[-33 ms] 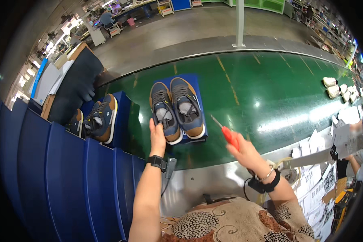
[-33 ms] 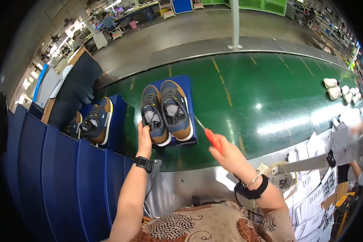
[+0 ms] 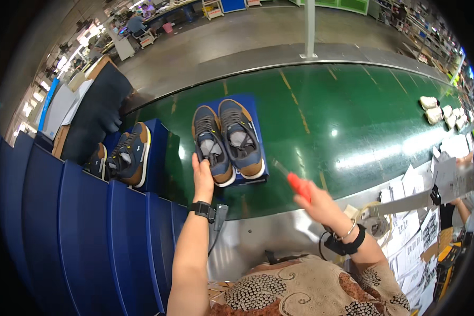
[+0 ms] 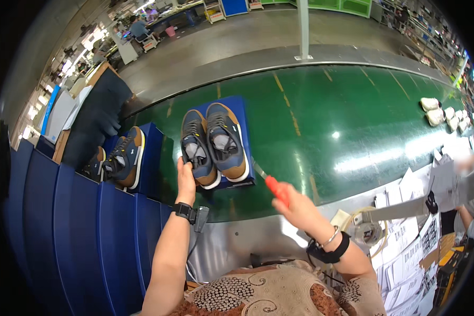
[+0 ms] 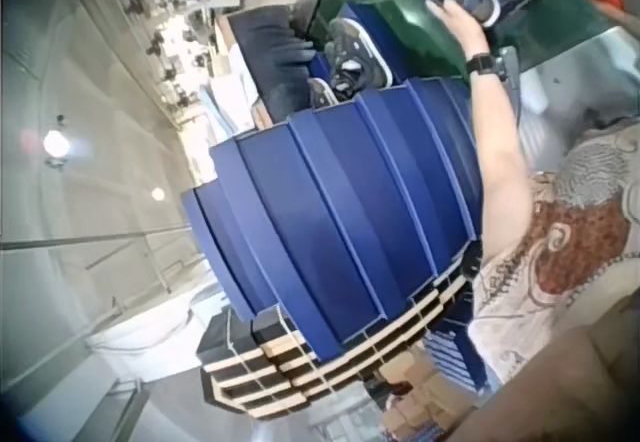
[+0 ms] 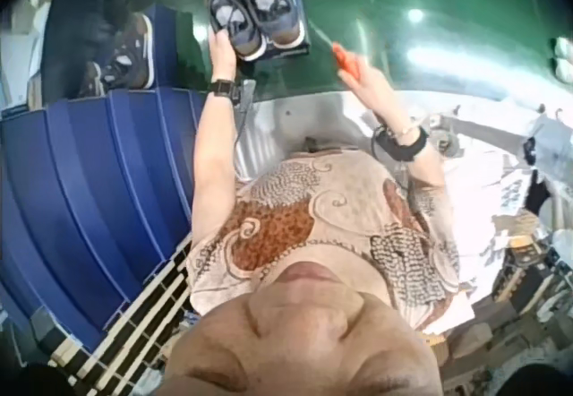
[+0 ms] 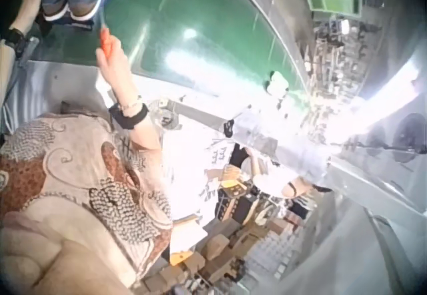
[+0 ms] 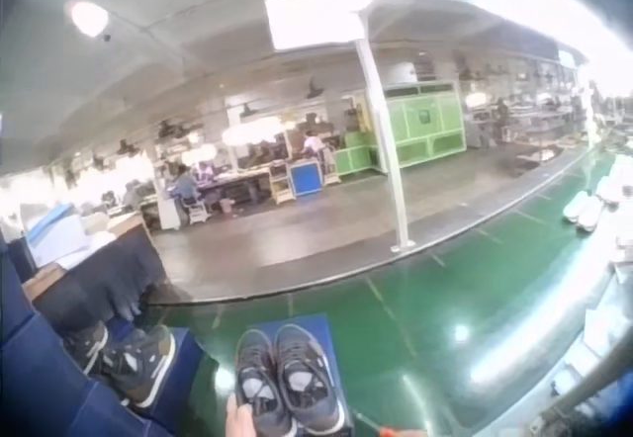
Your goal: The person labels blue boxes by hand, places pairs of shoes on top, and sprays them with an air duster before stacking the boxes. They also clear plastic scraps from the workspace and secure a stack of boxes with plastic straps.
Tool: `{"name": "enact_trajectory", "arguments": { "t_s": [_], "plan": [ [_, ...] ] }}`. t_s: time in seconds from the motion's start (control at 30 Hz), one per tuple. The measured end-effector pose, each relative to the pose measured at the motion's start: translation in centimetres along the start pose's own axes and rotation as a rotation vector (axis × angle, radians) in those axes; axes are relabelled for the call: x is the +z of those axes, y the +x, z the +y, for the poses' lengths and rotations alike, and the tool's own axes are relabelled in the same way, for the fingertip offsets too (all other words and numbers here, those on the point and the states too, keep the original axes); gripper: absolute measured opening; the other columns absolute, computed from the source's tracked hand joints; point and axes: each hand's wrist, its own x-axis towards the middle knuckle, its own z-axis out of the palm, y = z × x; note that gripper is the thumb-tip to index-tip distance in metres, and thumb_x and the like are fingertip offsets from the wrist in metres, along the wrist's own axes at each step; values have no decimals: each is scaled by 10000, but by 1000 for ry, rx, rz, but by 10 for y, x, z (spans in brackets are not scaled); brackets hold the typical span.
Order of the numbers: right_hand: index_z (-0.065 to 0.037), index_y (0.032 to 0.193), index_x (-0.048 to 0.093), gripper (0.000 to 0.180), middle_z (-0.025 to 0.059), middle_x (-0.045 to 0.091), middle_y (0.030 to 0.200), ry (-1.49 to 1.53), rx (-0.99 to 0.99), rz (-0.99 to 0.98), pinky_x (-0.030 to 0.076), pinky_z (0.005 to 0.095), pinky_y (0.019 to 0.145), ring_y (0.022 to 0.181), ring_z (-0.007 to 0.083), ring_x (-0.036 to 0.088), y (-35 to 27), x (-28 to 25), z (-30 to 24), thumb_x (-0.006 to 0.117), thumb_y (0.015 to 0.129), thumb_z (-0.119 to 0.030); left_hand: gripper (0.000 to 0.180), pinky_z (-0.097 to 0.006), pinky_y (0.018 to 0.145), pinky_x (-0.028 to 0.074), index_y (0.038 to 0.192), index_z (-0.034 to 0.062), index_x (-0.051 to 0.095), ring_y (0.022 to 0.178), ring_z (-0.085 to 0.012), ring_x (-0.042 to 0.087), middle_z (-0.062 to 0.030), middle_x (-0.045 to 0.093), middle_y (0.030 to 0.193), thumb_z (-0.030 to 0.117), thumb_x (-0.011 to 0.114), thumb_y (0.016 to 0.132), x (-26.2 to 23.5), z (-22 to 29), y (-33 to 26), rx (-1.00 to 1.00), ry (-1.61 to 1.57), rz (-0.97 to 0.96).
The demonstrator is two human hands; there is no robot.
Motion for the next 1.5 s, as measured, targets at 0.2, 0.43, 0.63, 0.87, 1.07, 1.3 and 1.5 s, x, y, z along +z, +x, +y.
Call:
{"name": "enact_trajectory", "arguments": {
  "t_s": [0.2,0.43,0.63,0.87,1.07,1.3,1.5],
  "plan": [
    [-96,1222,434,441,223,600,980,164,-121,-49,464,428,765,903,404,574,-24,44,-18,583,822,-207,644,-322,1053,227,1355,-47,267,1291,-252,301,-187,305,1400,438,341,937,-28,-34,2,102,16,138],
    [-14,1335,355,540,121,436,1327,226,-49,-233,383,295,928,1119,197,487,-44,53,21,501,816,-25,277,-387,704,439,907,-7,547,748,-294,553,-134,590,810,227,593,767,-19,-111,-104,32,209,-21],
    [3,1359,264,592,179,373,1354,205,-20,-204,357,347,961,1198,265,417,-47,99,71,519,826,-39,259,-394,776,461,971,5,587,906,-332,586,-187,618,959,203,515,821,-72,-163,-259,-180,455,144],
    [-67,1364,284,771,224,424,1269,-367,-129,-287,360,405,970,1146,344,441,-25,104,104,675,715,-211,239,-401,785,455,984,52,608,895,-323,589,-152,633,945,188,474,840,-77,-169,-394,-380,391,378],
    [-95,1350,320,791,255,360,1284,-729,-322,-395,375,467,929,1156,403,398,-12,128,141,675,670,-290,214,-395,703,479,879,54,642,786,-321,611,-157,641,842,201,533,769,-70,-202,-500,-596,143,840],
    [-46,1268,420,597,219,334,1325,-732,-457,-351,323,452,981,1198,397,344,-35,129,97,655,741,-201,312,-430,852,458,925,10,659,982,-376,579,-249,603,1014,217,506,749,-15,-282,-664,-1223,401,597],
    [-27,1219,475,528,218,381,1300,-592,-581,-314,289,463,989,1191,370,366,-44,115,99,628,736,-176,371,-403,866,449,995,32,642,1004,-356,570,-216,606,1050,301,531,766,-8,-256,-645,-1253,249,456]
  ]
}}
